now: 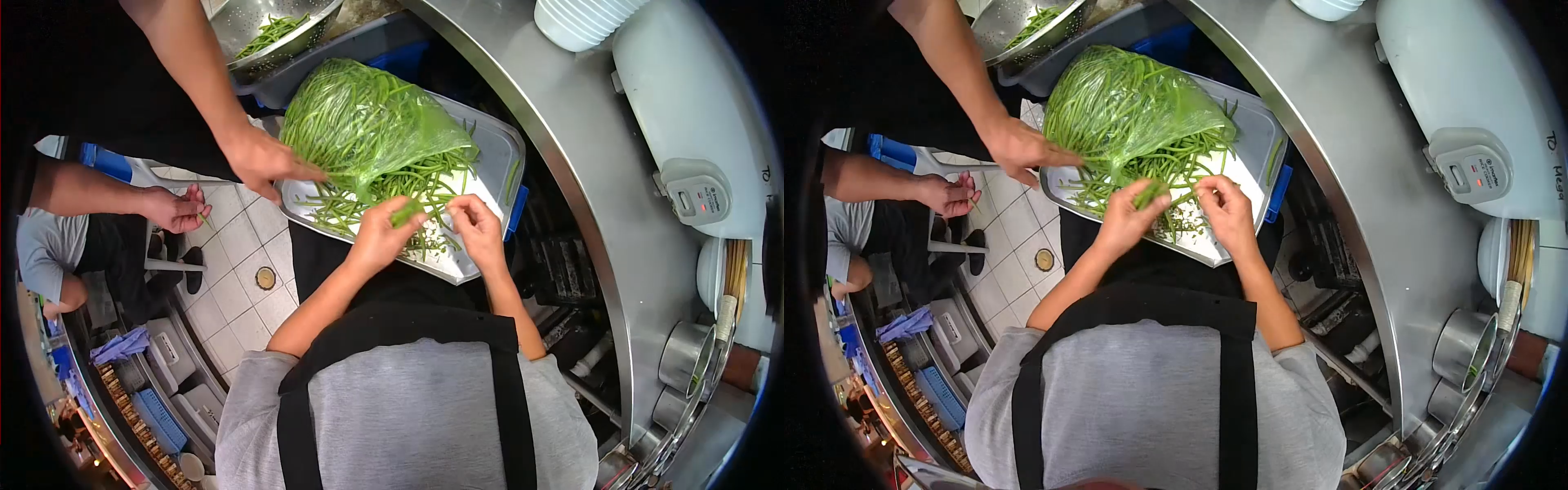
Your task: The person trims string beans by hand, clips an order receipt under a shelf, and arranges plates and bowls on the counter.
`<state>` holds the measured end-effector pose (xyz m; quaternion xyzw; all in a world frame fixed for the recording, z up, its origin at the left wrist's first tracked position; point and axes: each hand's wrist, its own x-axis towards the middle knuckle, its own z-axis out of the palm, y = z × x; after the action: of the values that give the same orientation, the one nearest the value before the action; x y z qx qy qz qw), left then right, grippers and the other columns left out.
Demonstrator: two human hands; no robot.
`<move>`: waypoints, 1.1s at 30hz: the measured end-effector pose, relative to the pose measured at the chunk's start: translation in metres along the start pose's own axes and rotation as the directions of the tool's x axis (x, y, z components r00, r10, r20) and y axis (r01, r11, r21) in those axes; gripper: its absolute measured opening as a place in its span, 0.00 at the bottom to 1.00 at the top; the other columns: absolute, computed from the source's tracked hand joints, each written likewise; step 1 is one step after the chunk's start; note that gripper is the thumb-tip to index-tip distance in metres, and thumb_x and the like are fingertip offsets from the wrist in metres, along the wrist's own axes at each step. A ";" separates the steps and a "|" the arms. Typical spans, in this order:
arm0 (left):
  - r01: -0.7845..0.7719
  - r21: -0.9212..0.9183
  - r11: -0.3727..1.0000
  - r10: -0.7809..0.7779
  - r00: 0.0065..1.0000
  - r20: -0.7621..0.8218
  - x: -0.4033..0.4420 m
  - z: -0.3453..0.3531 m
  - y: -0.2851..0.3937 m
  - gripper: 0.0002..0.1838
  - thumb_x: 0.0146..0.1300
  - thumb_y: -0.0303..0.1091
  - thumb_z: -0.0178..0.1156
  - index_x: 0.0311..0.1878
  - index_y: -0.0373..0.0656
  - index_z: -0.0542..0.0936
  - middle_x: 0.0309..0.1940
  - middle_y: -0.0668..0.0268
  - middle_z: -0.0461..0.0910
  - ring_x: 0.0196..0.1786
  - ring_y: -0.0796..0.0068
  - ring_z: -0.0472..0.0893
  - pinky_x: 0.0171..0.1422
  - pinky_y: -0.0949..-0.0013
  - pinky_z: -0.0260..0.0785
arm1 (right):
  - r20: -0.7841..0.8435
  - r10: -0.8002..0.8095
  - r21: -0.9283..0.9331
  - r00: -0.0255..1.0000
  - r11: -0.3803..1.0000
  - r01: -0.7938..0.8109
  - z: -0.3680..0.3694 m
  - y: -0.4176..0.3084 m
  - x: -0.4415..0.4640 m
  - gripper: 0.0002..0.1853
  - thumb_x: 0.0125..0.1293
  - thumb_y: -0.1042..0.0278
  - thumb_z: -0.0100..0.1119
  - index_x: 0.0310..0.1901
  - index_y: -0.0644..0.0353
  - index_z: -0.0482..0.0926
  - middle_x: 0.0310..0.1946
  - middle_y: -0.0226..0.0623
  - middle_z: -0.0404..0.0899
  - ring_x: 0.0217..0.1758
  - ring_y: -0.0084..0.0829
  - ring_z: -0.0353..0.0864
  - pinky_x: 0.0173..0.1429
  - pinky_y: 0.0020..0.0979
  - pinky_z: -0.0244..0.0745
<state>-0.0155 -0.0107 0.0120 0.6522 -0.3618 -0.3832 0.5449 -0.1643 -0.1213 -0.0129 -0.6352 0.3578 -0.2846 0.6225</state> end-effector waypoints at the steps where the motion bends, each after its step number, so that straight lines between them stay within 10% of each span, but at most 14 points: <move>1: 0.029 -0.143 0.989 -0.033 0.999 -0.025 0.002 -0.004 -0.004 0.11 0.61 0.33 0.63 0.41 0.35 0.78 0.28 0.71 0.78 0.30 0.85 0.71 0.33 0.76 0.66 | 0.057 -0.033 -0.081 0.998 0.996 0.038 0.000 0.001 -0.002 0.04 0.62 0.77 0.55 0.37 0.65 0.79 0.29 0.31 0.74 0.29 0.21 0.71 0.35 0.22 0.67; 6: 0.017 -0.357 0.934 -0.055 0.994 -0.096 0.010 -0.015 -0.009 0.08 0.63 0.32 0.62 0.41 0.39 0.79 0.21 0.77 0.72 0.19 0.90 0.65 0.21 0.82 0.56 | 0.324 -0.088 -0.221 0.942 0.961 0.166 0.007 0.010 -0.008 0.09 0.66 0.70 0.53 0.41 0.64 0.80 0.33 0.33 0.75 0.34 0.23 0.74 0.38 0.25 0.69; 14: -0.073 -0.341 0.937 -0.016 0.968 -0.249 0.005 -0.004 -0.008 0.06 0.63 0.32 0.62 0.39 0.39 0.79 0.23 0.76 0.74 0.21 0.91 0.65 0.23 0.81 0.58 | 0.437 0.182 0.078 0.881 0.968 -0.239 0.007 0.013 -0.005 0.11 0.70 0.66 0.48 0.40 0.65 0.77 0.27 0.27 0.72 0.28 0.18 0.71 0.37 0.20 0.68; 16: -0.157 -0.156 0.975 0.109 0.954 -0.278 0.000 -0.001 -0.006 0.07 0.63 0.32 0.61 0.39 0.39 0.78 0.22 0.75 0.73 0.22 0.88 0.69 0.25 0.80 0.62 | 0.438 0.208 0.151 0.875 0.942 -0.300 0.006 0.015 -0.004 0.11 0.70 0.66 0.48 0.39 0.63 0.77 0.25 0.25 0.71 0.27 0.17 0.69 0.36 0.19 0.66; 18: -0.525 0.302 0.795 0.598 0.763 -0.247 -0.004 0.001 -0.003 0.06 0.56 0.26 0.63 0.38 0.42 0.80 0.27 0.66 0.76 0.25 0.76 0.76 0.27 0.75 0.67 | 0.395 0.188 0.206 0.899 0.936 -0.286 0.012 0.015 -0.004 0.11 0.70 0.65 0.47 0.38 0.63 0.75 0.26 0.25 0.71 0.27 0.16 0.68 0.35 0.18 0.63; 20: -0.710 0.291 0.641 0.734 0.678 0.037 -0.014 0.004 -0.003 0.11 0.51 0.26 0.65 0.39 0.43 0.81 0.29 0.64 0.77 0.27 0.69 0.78 0.28 0.71 0.69 | 0.339 0.166 0.284 0.926 0.920 -0.269 0.020 0.012 -0.007 0.11 0.70 0.64 0.47 0.38 0.62 0.75 0.26 0.25 0.71 0.27 0.16 0.68 0.35 0.17 0.62; 26: -0.857 0.246 0.453 0.832 0.505 0.230 -0.029 -0.005 0.019 0.12 0.49 0.30 0.66 0.39 0.44 0.82 0.30 0.66 0.79 0.29 0.69 0.80 0.30 0.70 0.71 | 0.157 0.348 0.588 0.924 0.719 -0.371 0.023 0.013 0.011 0.08 0.69 0.68 0.47 0.36 0.64 0.73 0.23 0.29 0.69 0.20 0.21 0.67 0.27 0.26 0.68; 29: -0.709 0.348 0.614 0.774 0.627 -0.089 -0.021 -0.020 0.033 0.10 0.47 0.23 0.64 0.35 0.42 0.79 0.31 0.62 0.78 0.32 0.65 0.79 0.36 0.71 0.71 | 0.196 0.220 -0.079 0.956 0.975 -0.208 0.017 0.018 0.011 0.07 0.65 0.72 0.51 0.41 0.61 0.78 0.25 0.31 0.71 0.26 0.26 0.73 0.33 0.29 0.71; 30: -0.574 0.219 0.789 0.614 0.742 -0.270 -0.019 -0.027 0.024 0.06 0.54 0.24 0.61 0.35 0.42 0.77 0.29 0.64 0.77 0.31 0.71 0.76 0.38 0.74 0.69 | 0.230 0.125 -0.354 0.965 0.934 -0.037 0.021 0.014 0.008 0.08 0.63 0.73 0.52 0.42 0.59 0.80 0.26 0.33 0.73 0.29 0.29 0.76 0.35 0.30 0.72; 31: -0.347 -0.307 0.886 0.218 0.896 -0.386 -0.019 -0.029 0.024 0.04 0.62 0.28 0.58 0.38 0.41 0.74 0.30 0.67 0.75 0.29 0.77 0.72 0.36 0.77 0.65 | 0.308 -0.108 -0.573 0.945 0.772 0.275 0.023 0.007 0.005 0.09 0.59 0.74 0.56 0.41 0.55 0.81 0.31 0.37 0.75 0.36 0.36 0.78 0.39 0.33 0.74; 33: -0.339 -0.556 0.759 0.039 0.876 -0.481 -0.004 -0.041 0.017 0.07 0.65 0.33 0.58 0.35 0.41 0.71 0.26 0.69 0.72 0.27 0.81 0.70 0.33 0.76 0.65 | 0.367 -0.158 -0.644 0.917 0.668 0.373 0.032 0.015 0.001 0.10 0.56 0.72 0.59 0.41 0.53 0.81 0.32 0.39 0.74 0.37 0.40 0.78 0.41 0.37 0.74</move>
<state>0.0183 0.0080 0.0335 0.4622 -0.1465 -0.2644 0.8337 -0.1392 -0.1033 -0.0301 -0.9023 0.2495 -0.1227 0.3293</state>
